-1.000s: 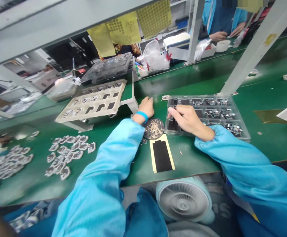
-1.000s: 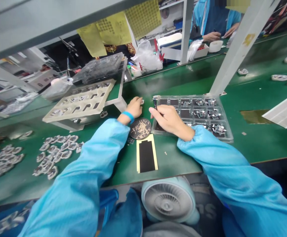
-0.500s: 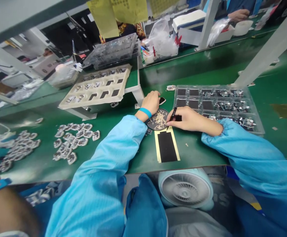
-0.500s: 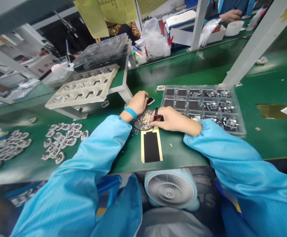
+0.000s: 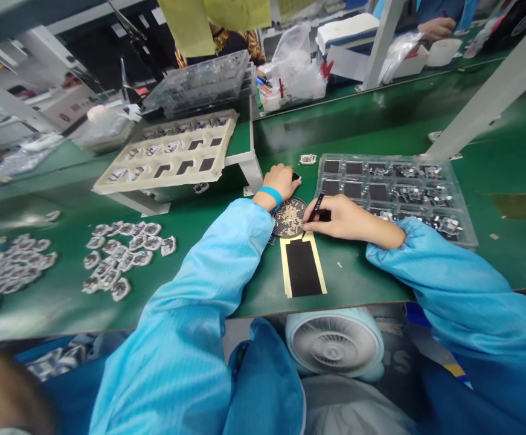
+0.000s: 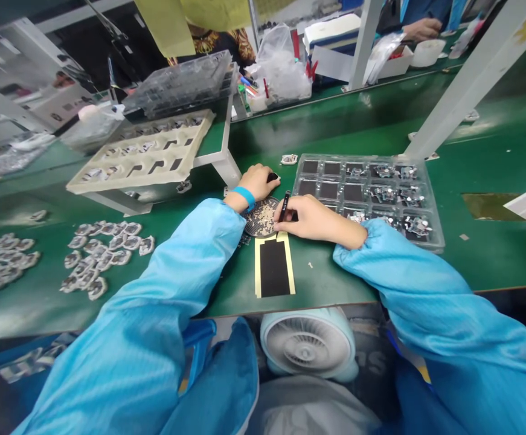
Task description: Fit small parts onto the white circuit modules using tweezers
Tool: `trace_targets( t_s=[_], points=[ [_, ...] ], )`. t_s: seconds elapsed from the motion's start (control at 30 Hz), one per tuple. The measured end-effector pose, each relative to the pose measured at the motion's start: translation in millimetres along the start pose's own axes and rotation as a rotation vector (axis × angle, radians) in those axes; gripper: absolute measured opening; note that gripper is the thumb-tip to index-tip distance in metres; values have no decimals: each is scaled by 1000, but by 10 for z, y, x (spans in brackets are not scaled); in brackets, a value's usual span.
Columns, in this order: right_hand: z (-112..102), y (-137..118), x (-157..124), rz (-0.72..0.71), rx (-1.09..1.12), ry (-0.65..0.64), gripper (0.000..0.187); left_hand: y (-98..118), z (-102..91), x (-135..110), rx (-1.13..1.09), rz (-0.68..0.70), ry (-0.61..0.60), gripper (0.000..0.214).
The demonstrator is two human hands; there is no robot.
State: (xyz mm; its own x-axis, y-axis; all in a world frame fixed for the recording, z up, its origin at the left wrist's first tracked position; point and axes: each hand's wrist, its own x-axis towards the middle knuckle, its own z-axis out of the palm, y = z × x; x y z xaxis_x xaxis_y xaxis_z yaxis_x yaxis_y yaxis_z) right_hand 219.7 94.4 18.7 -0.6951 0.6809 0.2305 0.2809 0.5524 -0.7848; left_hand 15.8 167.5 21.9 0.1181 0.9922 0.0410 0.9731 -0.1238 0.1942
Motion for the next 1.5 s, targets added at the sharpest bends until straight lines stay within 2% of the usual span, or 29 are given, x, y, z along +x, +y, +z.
trace_targets(
  t_s=[0.07, 0.17, 0.3, 0.4, 0.53, 0.63, 0.8, 0.9, 1.07, 1.23, 1.5],
  points=[
    [3, 2, 2, 10, 5, 5, 21, 14, -47, -103, -181, 19, 101, 38],
    [1, 2, 6, 1, 5, 5, 20, -4, -115, -460, -697, 53, 167, 37],
    [6, 6, 10, -23, 13, 2, 18, -67, -109, -1090, -1239, -79, 34, 44],
    [12, 7, 15, -37, 15, -6, 17, -95, -65, -1394, -1430, -183, -8, 42],
    [-30, -76, -2, -7, 102, 7, 20, -78, -26, -1499, -1472, -207, 9, 36],
    [-98, -206, -43, -8, 133, 109, 22, -38, -5, -1500, -1455, -191, 15, 35],
    [-115, -335, -119, -179, 64, 361, 13, 62, 43, -1533, -1466, -210, 72, 38],
    [-52, -331, -128, -254, 12, 428, 12, 96, 65, -1547, -1480, -221, 69, 35],
    [31, -258, -101, -331, -76, 411, 7, 90, 84, -1538, -1443, -214, 61, 31],
    [45, -203, -97, -314, -158, 345, 5, 78, 102, -1539, -1414, -199, 62, 35],
    [50, -199, -93, -340, -240, 318, 5, 73, 113, -1542, -1383, -191, 71, 30]
  ],
)
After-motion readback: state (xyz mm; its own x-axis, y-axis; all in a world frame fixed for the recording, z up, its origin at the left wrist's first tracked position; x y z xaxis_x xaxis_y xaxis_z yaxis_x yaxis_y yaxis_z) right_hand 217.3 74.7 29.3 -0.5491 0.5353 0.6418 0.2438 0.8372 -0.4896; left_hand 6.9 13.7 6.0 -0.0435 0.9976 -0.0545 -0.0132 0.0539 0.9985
